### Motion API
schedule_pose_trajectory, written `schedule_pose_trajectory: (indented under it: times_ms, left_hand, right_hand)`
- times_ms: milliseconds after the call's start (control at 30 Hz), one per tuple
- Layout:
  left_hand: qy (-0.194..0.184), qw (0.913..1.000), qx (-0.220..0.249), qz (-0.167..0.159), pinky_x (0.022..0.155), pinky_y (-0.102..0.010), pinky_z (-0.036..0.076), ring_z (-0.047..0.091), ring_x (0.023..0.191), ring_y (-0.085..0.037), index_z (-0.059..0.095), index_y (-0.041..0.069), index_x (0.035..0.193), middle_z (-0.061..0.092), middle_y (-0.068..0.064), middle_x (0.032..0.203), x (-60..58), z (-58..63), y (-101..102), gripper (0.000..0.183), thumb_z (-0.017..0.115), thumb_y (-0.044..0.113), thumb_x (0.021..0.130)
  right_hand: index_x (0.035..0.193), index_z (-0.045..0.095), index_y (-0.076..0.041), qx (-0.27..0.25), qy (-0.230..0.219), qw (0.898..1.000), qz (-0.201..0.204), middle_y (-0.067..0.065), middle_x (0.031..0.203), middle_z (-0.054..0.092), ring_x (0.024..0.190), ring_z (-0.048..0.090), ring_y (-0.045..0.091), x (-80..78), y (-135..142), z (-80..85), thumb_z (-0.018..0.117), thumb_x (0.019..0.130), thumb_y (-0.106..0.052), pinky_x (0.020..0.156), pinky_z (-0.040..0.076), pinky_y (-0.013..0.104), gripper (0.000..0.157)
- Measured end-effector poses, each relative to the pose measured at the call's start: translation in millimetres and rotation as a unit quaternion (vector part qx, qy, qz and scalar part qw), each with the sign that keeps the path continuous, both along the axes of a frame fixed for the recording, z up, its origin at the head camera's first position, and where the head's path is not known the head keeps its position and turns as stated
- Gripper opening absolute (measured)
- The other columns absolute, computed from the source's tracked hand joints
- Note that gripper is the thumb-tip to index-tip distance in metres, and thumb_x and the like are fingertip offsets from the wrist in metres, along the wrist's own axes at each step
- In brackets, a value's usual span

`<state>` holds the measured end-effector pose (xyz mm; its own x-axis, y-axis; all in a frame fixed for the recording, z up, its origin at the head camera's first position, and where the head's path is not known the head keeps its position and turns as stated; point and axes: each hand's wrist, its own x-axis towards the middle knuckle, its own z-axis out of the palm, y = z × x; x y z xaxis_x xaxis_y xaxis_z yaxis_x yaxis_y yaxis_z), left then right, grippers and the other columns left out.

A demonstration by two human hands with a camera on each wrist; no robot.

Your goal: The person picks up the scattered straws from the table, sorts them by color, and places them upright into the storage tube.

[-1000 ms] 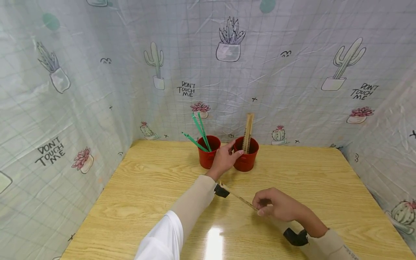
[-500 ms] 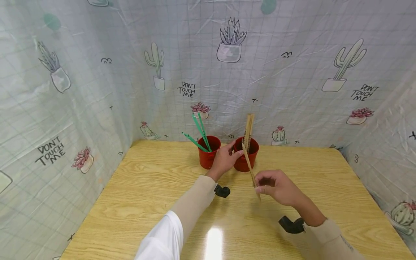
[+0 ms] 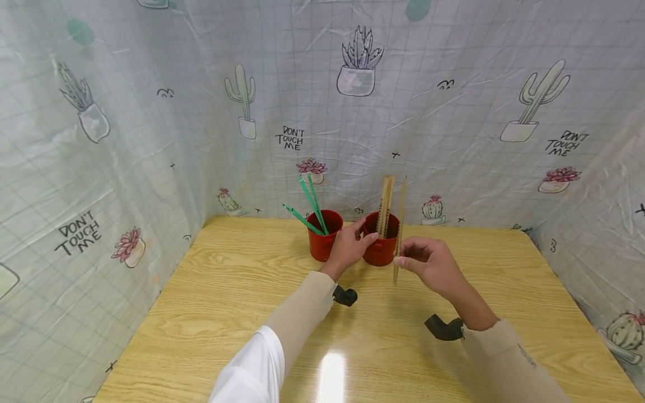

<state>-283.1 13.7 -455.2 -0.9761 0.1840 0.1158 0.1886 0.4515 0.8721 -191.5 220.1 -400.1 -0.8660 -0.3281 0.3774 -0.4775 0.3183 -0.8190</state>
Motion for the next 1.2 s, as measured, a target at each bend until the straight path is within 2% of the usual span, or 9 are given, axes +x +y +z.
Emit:
schedule_pose_trajectory:
  times_ms: [200, 333, 500, 700, 767, 867, 967, 1200]
  left_hand:
    - [0.006, 0.9999, 0.010, -0.007, 0.116, -0.045, 0.050, 0.059, 0.139, -0.027, 0.042, 0.011, 0.160, 0.055, -0.009, 0.157, -1.6, -1.5, -0.8, 0.067, 0.067, 0.035, 0.103]
    - [0.009, 0.9999, 0.009, -0.006, 0.116, -0.044, 0.050, 0.059, 0.139, -0.027, 0.042, 0.013, 0.160, 0.055, -0.008, 0.158, -2.8, -0.6, -1.5, 0.066, 0.066, 0.037, 0.103]
    - [0.000, 1.0000, 0.007, -0.001, 0.116, -0.044, 0.050, 0.058, 0.140, -0.027, 0.042, 0.014, 0.160, 0.053, -0.008, 0.159, -1.7, 1.3, -2.2, 0.067, 0.067, 0.037, 0.102]
    - [-0.002, 1.0000, -0.004, -0.002, 0.115, -0.043, 0.051, 0.060, 0.138, -0.027, 0.043, 0.014, 0.160, 0.054, -0.008, 0.158, 0.9, 1.3, -2.8, 0.067, 0.067, 0.038, 0.102]
    - [0.001, 1.0000, -0.005, -0.002, 0.115, -0.043, 0.051, 0.060, 0.139, -0.027, 0.043, 0.014, 0.160, 0.054, -0.008, 0.158, 0.8, 1.1, -2.7, 0.067, 0.067, 0.038, 0.102]
    - [0.001, 1.0000, -0.001, -0.002, 0.115, -0.044, 0.051, 0.059, 0.139, -0.028, 0.044, 0.013, 0.160, 0.054, -0.009, 0.158, 1.1, 0.2, -3.2, 0.067, 0.067, 0.038, 0.102]
    - [-0.001, 1.0000, 0.002, -0.005, 0.115, -0.044, 0.051, 0.059, 0.138, -0.029, 0.044, 0.013, 0.159, 0.054, -0.009, 0.158, 1.9, -0.1, -4.0, 0.066, 0.067, 0.037, 0.102]
    - [-0.004, 1.0000, -0.001, -0.006, 0.114, -0.045, 0.052, 0.060, 0.138, -0.031, 0.044, 0.013, 0.159, 0.054, -0.009, 0.158, 1.2, 0.5, -4.1, 0.066, 0.066, 0.040, 0.103]
  right_hand:
    - [0.094, 0.072, 0.004, -0.017, 0.011, 0.999, -0.049, -0.001, 0.083, 0.069, 0.066, 0.060, 0.009, -9.6, -5.0, 5.7, 0.074, 0.094, -0.002, 0.060, 0.052, 0.024, 0.006]
    - [0.098, 0.074, 0.004, -0.020, 0.000, 0.995, -0.096, 0.000, 0.086, 0.070, 0.075, 0.065, 0.004, -16.1, -8.4, 13.0, 0.075, 0.095, -0.007, 0.069, 0.057, 0.019, 0.012]
    - [0.105, 0.071, 0.005, -0.058, -0.001, 0.988, -0.145, -0.013, 0.087, 0.067, 0.081, 0.065, 0.001, -26.3, -12.5, 18.6, 0.075, 0.097, -0.013, 0.073, 0.056, 0.015, 0.021]
    - [0.106, 0.069, 0.008, -0.110, 0.054, 0.974, -0.189, -0.016, 0.084, 0.065, 0.077, 0.062, 0.001, -43.1, -16.8, 13.3, 0.075, 0.095, -0.007, 0.069, 0.052, 0.012, 0.019]
    - [0.104, 0.071, 0.008, -0.113, 0.077, 0.970, -0.200, -0.010, 0.084, 0.066, 0.075, 0.061, 0.001, -50.7, -17.5, 8.5, 0.076, 0.094, -0.005, 0.067, 0.051, 0.012, 0.017]
    - [0.103, 0.072, 0.007, -0.097, 0.093, 0.968, -0.211, 0.007, 0.087, 0.070, 0.074, 0.059, -0.001, -61.1, -18.0, -1.3, 0.077, 0.093, -0.005, 0.067, 0.049, 0.011, 0.016]
    - [0.104, 0.073, 0.006, -0.067, 0.084, 0.969, -0.223, 0.021, 0.092, 0.071, 0.074, 0.058, -0.003, -69.0, -18.0, -11.5, 0.076, 0.094, -0.006, 0.068, 0.047, 0.009, 0.016]
    - [0.109, 0.072, 0.003, -0.004, 0.044, 0.968, -0.245, 0.021, 0.098, 0.072, 0.079, 0.056, 0.006, -76.4, -21.0, -20.9, 0.071, 0.098, -0.010, 0.069, 0.044, 0.010, 0.017]
